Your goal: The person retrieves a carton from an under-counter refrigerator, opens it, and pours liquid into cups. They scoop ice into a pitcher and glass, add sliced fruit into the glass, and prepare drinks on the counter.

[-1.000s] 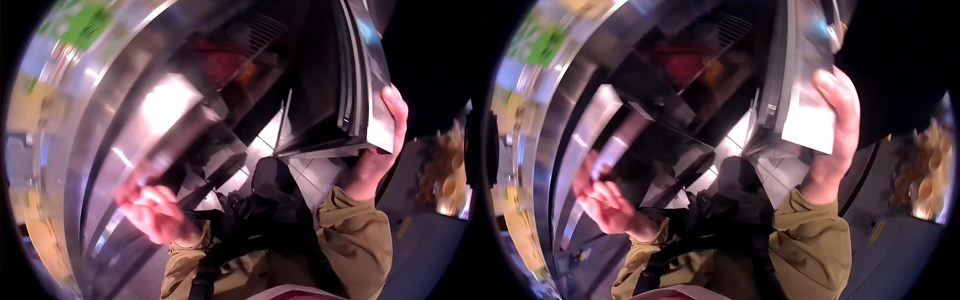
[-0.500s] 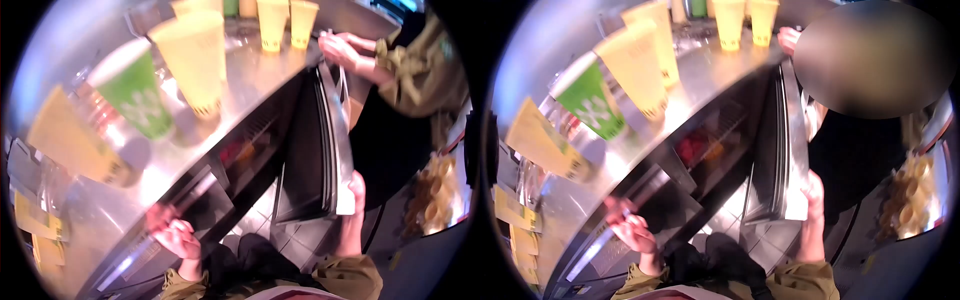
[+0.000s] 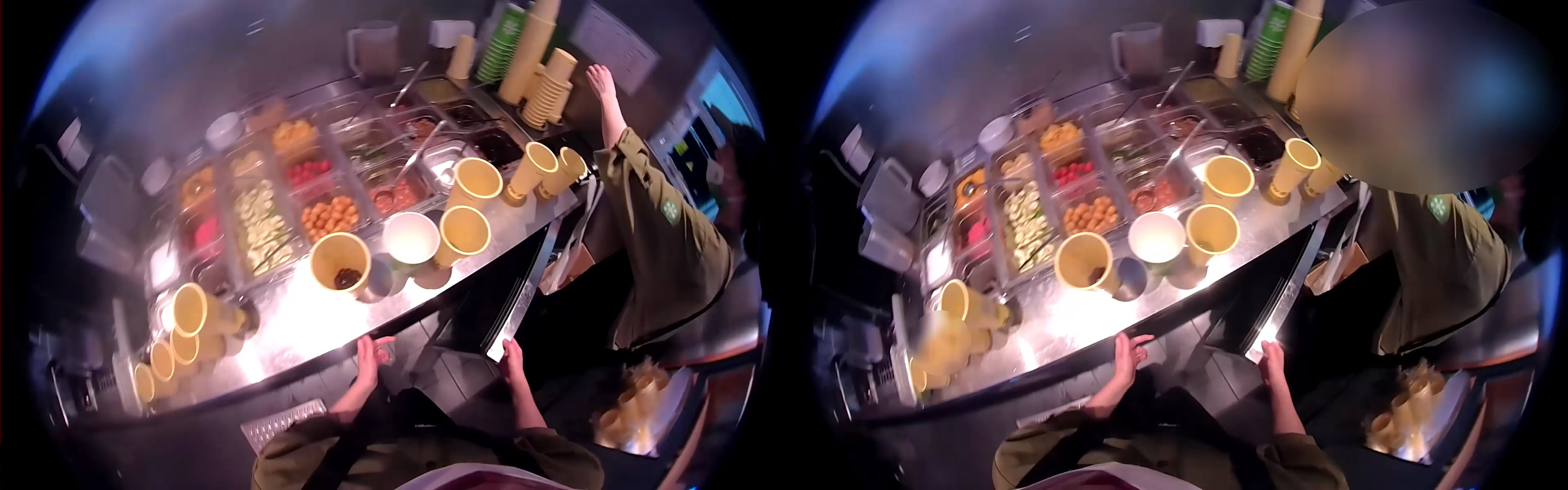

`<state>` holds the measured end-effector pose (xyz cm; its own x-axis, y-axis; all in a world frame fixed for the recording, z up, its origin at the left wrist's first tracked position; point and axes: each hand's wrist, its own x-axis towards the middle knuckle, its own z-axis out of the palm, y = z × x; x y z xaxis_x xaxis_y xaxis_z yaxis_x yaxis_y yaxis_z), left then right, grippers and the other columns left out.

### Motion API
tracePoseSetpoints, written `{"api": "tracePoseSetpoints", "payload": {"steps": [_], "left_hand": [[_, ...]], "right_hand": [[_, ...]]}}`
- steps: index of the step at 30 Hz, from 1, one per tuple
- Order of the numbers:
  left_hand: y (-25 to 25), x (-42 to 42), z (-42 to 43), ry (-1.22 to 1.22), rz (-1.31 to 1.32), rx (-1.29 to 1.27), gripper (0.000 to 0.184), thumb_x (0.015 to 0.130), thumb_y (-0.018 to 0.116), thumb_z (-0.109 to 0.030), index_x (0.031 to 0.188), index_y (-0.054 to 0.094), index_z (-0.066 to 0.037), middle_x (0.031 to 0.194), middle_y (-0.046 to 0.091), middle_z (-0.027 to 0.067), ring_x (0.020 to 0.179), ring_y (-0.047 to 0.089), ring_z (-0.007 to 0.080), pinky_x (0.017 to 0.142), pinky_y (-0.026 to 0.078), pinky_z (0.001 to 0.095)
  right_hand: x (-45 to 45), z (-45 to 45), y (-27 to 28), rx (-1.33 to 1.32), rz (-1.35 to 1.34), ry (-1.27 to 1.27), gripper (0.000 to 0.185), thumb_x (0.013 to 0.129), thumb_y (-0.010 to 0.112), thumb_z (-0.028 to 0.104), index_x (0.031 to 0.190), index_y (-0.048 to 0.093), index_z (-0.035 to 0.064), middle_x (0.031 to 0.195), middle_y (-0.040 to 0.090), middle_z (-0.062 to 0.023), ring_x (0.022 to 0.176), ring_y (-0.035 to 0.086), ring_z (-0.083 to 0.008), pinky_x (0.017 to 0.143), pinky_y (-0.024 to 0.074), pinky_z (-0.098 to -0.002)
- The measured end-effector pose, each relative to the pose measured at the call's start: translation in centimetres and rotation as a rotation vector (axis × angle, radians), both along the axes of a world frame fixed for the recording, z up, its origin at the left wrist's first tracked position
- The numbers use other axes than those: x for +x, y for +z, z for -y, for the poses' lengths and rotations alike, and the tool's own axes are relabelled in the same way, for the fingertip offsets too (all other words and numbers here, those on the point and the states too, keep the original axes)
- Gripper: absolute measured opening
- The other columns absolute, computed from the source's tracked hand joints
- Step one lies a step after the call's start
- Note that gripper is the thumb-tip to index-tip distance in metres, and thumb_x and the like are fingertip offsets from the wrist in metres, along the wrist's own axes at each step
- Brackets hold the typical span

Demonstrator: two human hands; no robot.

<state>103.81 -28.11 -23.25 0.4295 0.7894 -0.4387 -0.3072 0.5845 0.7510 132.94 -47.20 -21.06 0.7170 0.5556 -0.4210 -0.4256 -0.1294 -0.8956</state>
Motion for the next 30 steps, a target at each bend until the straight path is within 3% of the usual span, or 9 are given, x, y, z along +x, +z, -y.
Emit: {"api": "tracePoseSetpoints", "payload": {"steps": [4, 8, 12, 13, 17, 20, 24, 25, 30], "left_hand": [[3.3, -1.3, 0.5, -0.103, -0.035, -0.352, 0.043, 0.089, 0.058, -0.035, 0.119, 0.031, -0.023, 0.120, 0.056, 0.0073, 0.065, 0.053, 0.0119, 0.064, 0.049, 0.0293], [6.3, -1.1, -0.8, 0.045, -0.058, -0.408, 0.075, 0.079, 0.071, -0.027, 0.131, 0.017, -0.017, 0.125, 0.048, 0.0067, 0.094, 0.056, 0.0196, 0.079, 0.050, 0.0334], [5.5, 0.2, -2.6, 0.148, 0.172, -0.568, 0.052, 0.082, 0.068, -0.023, 0.124, 0.043, -0.006, 0.117, 0.052, 0.0055, 0.105, 0.054, 0.0188, 0.085, 0.048, 0.0333], [5.1, 0.2, -2.6, 0.181, 0.208, -0.638, 0.035, 0.081, 0.067, -0.019, 0.112, 0.055, -0.006, 0.114, 0.054, 0.0049, 0.104, 0.054, 0.0168, 0.087, 0.046, 0.0317], [0.5, 0.2, -1.9, 0.166, 0.399, -0.547, 0.028, 0.079, 0.066, -0.013, 0.105, 0.058, -0.006, 0.111, 0.056, 0.0035, 0.105, 0.053, 0.0157, 0.090, 0.044, 0.0325], [3.6, 0.2, -2.2, 0.203, 0.404, -0.570, 0.022, 0.078, 0.065, -0.011, 0.098, 0.060, -0.007, 0.108, 0.057, 0.0028, 0.104, 0.052, 0.0140, 0.091, 0.043, 0.0333], [5.4, -0.1, -2.8, 0.170, 0.274, -0.642, 0.020, 0.079, 0.064, -0.012, 0.098, 0.059, -0.008, 0.104, 0.059, 0.0024, 0.102, 0.052, 0.0131, 0.090, 0.043, 0.0338], [5.4, 0.0, -2.8, 0.151, 0.259, -0.669, 0.021, 0.080, 0.063, -0.011, 0.100, 0.058, -0.008, 0.105, 0.059, 0.0026, 0.103, 0.052, 0.0138, 0.090, 0.043, 0.0344], [3.1, 0.2, -2.4, 0.131, 0.232, -0.569, 0.026, 0.079, 0.066, -0.020, 0.102, 0.059, -0.010, 0.088, 0.057, -0.0002, 0.083, 0.053, 0.0118, 0.077, 0.047, 0.0302]], "right_hand": [[0.8, -0.7, -1.8, -0.187, -0.138, 0.041, 0.024, 0.085, 0.057, 0.032, 0.080, 0.047, 0.0103, 0.066, 0.046, -0.0013, 0.056, 0.051, -0.0161, 0.047, 0.0454, -0.0328], [0.7, -2.3, 0.3, -0.328, -0.225, 0.109, 0.023, 0.085, 0.055, 0.034, 0.075, 0.047, 0.0159, 0.065, 0.045, 0.0036, 0.063, 0.048, -0.0124, 0.058, 0.0434, -0.0358], [-0.6, -4.4, 1.3, -0.439, -0.054, 0.019, 0.033, 0.084, 0.047, 0.042, 0.066, 0.046, 0.0141, 0.054, 0.040, -0.0002, 0.052, 0.045, -0.0146, 0.050, 0.0451, -0.0350], [-0.4, -4.2, 0.1, -0.427, 0.004, 0.056, 0.037, 0.085, 0.044, 0.044, 0.064, 0.045, 0.0141, 0.052, 0.039, -0.0009, 0.048, 0.044, -0.0159, 0.046, 0.0436, -0.0351], [0.4, -4.1, -3.6, -0.442, 0.049, 0.054, 0.046, 0.089, 0.037, 0.051, 0.059, 0.038, 0.0159, 0.043, 0.034, -0.0015, 0.034, 0.036, -0.0191, 0.034, 0.0339, -0.0335], [-0.4, -5.3, 0.8, -0.607, -0.089, 0.098, 0.042, 0.088, 0.037, 0.054, 0.077, 0.049, 0.0161, 0.060, 0.048, -0.0014, 0.057, 0.050, -0.0198, 0.048, 0.0425, -0.0329], [0.0, -5.0, 0.7, -0.689, -0.134, 0.094, 0.047, 0.087, 0.038, 0.051, 0.118, 0.047, 0.0164, 0.110, 0.052, -0.0080, 0.092, 0.054, -0.0263, 0.066, 0.0496, -0.0435], [-0.1, -5.1, 0.5, -0.689, -0.015, 0.105, 0.050, 0.086, 0.035, 0.062, 0.101, 0.053, 0.0179, 0.077, 0.053, -0.0012, 0.072, 0.053, -0.0211, 0.056, 0.0488, -0.0367], [-0.6, -6.6, 1.6, -0.576, -0.178, 0.150, 0.044, 0.086, 0.040, 0.058, 0.093, 0.052, 0.0157, 0.073, 0.050, -0.0011, 0.073, 0.054, -0.0207, 0.061, 0.0498, -0.0381]]}}
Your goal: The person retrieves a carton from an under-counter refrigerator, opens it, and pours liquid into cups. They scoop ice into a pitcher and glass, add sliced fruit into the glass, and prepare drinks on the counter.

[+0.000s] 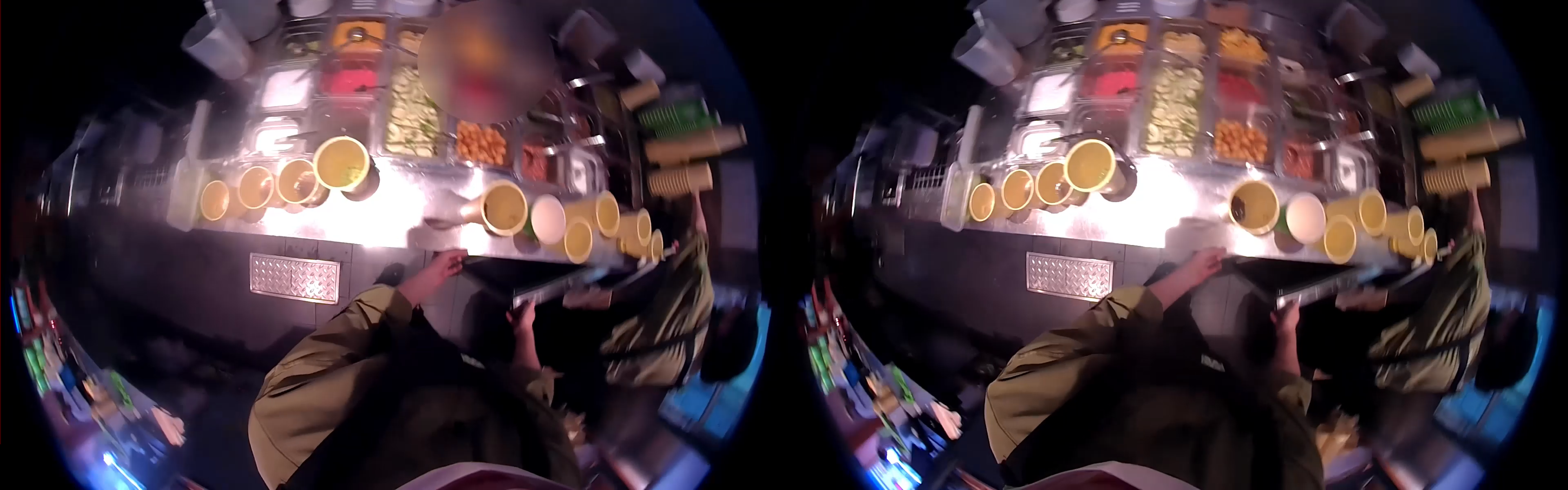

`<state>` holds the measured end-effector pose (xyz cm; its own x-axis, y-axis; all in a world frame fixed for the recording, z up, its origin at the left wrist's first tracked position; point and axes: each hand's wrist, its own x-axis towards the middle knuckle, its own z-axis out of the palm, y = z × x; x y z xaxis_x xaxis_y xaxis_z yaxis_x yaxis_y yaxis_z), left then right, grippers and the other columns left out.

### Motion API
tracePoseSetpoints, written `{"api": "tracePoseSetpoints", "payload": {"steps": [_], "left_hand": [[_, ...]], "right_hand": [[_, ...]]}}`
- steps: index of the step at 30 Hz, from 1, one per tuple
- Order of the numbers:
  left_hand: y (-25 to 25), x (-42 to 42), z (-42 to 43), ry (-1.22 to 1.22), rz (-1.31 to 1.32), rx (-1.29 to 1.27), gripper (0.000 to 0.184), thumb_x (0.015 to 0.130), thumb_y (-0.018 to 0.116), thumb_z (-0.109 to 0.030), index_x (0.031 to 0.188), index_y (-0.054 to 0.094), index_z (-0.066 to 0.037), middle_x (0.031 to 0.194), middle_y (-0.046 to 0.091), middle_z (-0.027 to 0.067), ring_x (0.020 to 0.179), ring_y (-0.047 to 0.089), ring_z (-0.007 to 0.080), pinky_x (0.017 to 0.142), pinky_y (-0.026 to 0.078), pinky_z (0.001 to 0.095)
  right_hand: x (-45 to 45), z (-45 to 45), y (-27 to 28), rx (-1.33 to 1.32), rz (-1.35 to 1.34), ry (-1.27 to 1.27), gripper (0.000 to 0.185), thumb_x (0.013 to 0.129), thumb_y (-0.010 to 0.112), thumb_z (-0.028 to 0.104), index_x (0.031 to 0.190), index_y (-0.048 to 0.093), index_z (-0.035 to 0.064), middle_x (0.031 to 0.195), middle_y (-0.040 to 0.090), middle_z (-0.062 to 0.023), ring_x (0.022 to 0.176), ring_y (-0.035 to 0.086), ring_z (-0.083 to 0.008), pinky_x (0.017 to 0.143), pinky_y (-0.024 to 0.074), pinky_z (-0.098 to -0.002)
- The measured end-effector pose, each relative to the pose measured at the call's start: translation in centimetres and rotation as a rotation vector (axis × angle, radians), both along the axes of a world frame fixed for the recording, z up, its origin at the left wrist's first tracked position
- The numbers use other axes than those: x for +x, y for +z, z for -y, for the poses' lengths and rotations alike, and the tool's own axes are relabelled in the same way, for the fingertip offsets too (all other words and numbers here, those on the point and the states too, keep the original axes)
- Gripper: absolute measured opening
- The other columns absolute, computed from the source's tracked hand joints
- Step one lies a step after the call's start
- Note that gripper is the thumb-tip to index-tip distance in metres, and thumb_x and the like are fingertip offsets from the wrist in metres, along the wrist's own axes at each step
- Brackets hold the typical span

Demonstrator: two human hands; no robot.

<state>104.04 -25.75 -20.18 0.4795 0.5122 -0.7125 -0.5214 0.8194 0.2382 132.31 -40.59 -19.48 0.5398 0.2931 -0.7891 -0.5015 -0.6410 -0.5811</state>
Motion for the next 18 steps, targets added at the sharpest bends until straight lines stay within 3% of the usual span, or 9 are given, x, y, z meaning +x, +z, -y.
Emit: {"api": "tracePoseSetpoints", "payload": {"steps": [2, 4, 7, 8, 12, 14, 16, 18], "left_hand": [[-0.4, 0.2, -0.5, -0.031, -0.021, -0.046, 0.021, 0.073, 0.072, -0.019, 0.090, 0.062, -0.014, 0.076, 0.055, -0.0031, 0.064, 0.051, 0.0069, 0.061, 0.045, 0.0241], [0.2, -0.4, -1.3, -0.144, -0.034, -0.033, 0.023, 0.072, 0.074, -0.020, 0.091, 0.061, -0.013, 0.070, 0.052, -0.0038, 0.063, 0.050, 0.0073, 0.057, 0.044, 0.0213], [3.6, -0.6, -0.9, -0.057, -0.077, 0.016, 0.027, 0.072, 0.075, -0.022, 0.092, 0.061, -0.013, 0.069, 0.051, -0.0028, 0.061, 0.048, 0.0078, 0.050, 0.042, 0.0190], [1.0, -0.8, -1.0, -0.121, -0.073, -0.075, 0.031, 0.071, 0.076, -0.026, 0.093, 0.059, -0.012, 0.072, 0.051, -0.0018, 0.060, 0.046, 0.0082, 0.050, 0.043, 0.0192], [2.7, 0.7, -0.3, 0.010, -0.309, 0.063, 0.047, 0.067, 0.078, -0.037, 0.101, 0.056, -0.012, 0.081, 0.052, -0.0027, 0.064, 0.045, 0.0084, 0.059, 0.047, 0.0236], [2.1, 0.8, -0.1, 0.011, -0.385, 0.135, 0.066, 0.068, 0.076, -0.048, 0.115, 0.052, -0.008, 0.083, 0.050, -0.0013, 0.061, 0.044, 0.0076, 0.058, 0.048, 0.0239], [0.6, 0.6, -0.1, -0.034, -0.399, 0.074, 0.077, 0.069, 0.071, -0.058, 0.117, 0.048, -0.003, 0.090, 0.051, 0.0020, 0.056, 0.041, 0.0074, 0.055, 0.047, 0.0229], [-1.4, -0.1, 2.0, -0.072, -0.390, 0.100, 0.082, 0.071, 0.062, -0.068, 0.128, 0.041, -0.013, 0.114, 0.047, 0.0024, 0.061, 0.039, 0.0096, 0.060, 0.044, 0.0265]], "right_hand": [[-0.2, -0.1, -1.0, 0.031, 0.030, -0.006, 0.040, 0.086, 0.042, 0.053, 0.093, 0.052, 0.0151, 0.074, 0.050, -0.0017, 0.077, 0.054, -0.0219, 0.068, 0.0499, -0.0417], [-0.9, -0.9, 0.4, -0.002, 0.035, 0.005, 0.035, 0.087, 0.043, 0.048, 0.093, 0.052, 0.0145, 0.075, 0.050, -0.0026, 0.080, 0.055, -0.0231, 0.074, 0.0487, -0.0448], [-1.6, -1.1, 0.9, 0.048, 0.047, -0.018, 0.030, 0.086, 0.043, 0.045, 0.090, 0.051, 0.0160, 0.073, 0.049, -0.0006, 0.077, 0.054, -0.0218, 0.077, 0.0473, -0.0437], [-1.9, -0.9, 1.5, 0.042, 0.046, -0.037, 0.029, 0.087, 0.043, 0.045, 0.089, 0.050, 0.0167, 0.070, 0.048, 0.0004, 0.075, 0.053, -0.0206, 0.077, 0.0469, -0.0432], [-1.2, 1.0, 0.5, 0.185, 0.046, 0.037, 0.026, 0.092, 0.039, 0.040, 0.091, 0.047, 0.0149, 0.067, 0.042, 0.0011, 0.071, 0.047, -0.0177, 0.078, 0.0461, -0.0452], [-0.5, 2.2, -0.8, 0.286, -0.004, 0.074, 0.037, 0.093, 0.039, 0.042, 0.112, 0.045, 0.0106, 0.092, 0.056, -0.0033, 0.081, 0.055, -0.0188, 0.076, 0.0483, -0.0450], [0.7, 3.0, -2.8, 0.253, -0.003, 0.116, 0.039, 0.094, 0.040, 0.043, 0.115, 0.044, 0.0097, 0.101, 0.058, -0.0056, 0.085, 0.057, -0.0191, 0.072, 0.0504, -0.0404], [0.6, 3.6, -2.0, 0.310, -0.008, 0.130, 0.040, 0.095, 0.040, 0.043, 0.115, 0.043, 0.0086, 0.100, 0.057, -0.0056, 0.084, 0.057, -0.0194, 0.068, 0.0507, -0.0358]]}}
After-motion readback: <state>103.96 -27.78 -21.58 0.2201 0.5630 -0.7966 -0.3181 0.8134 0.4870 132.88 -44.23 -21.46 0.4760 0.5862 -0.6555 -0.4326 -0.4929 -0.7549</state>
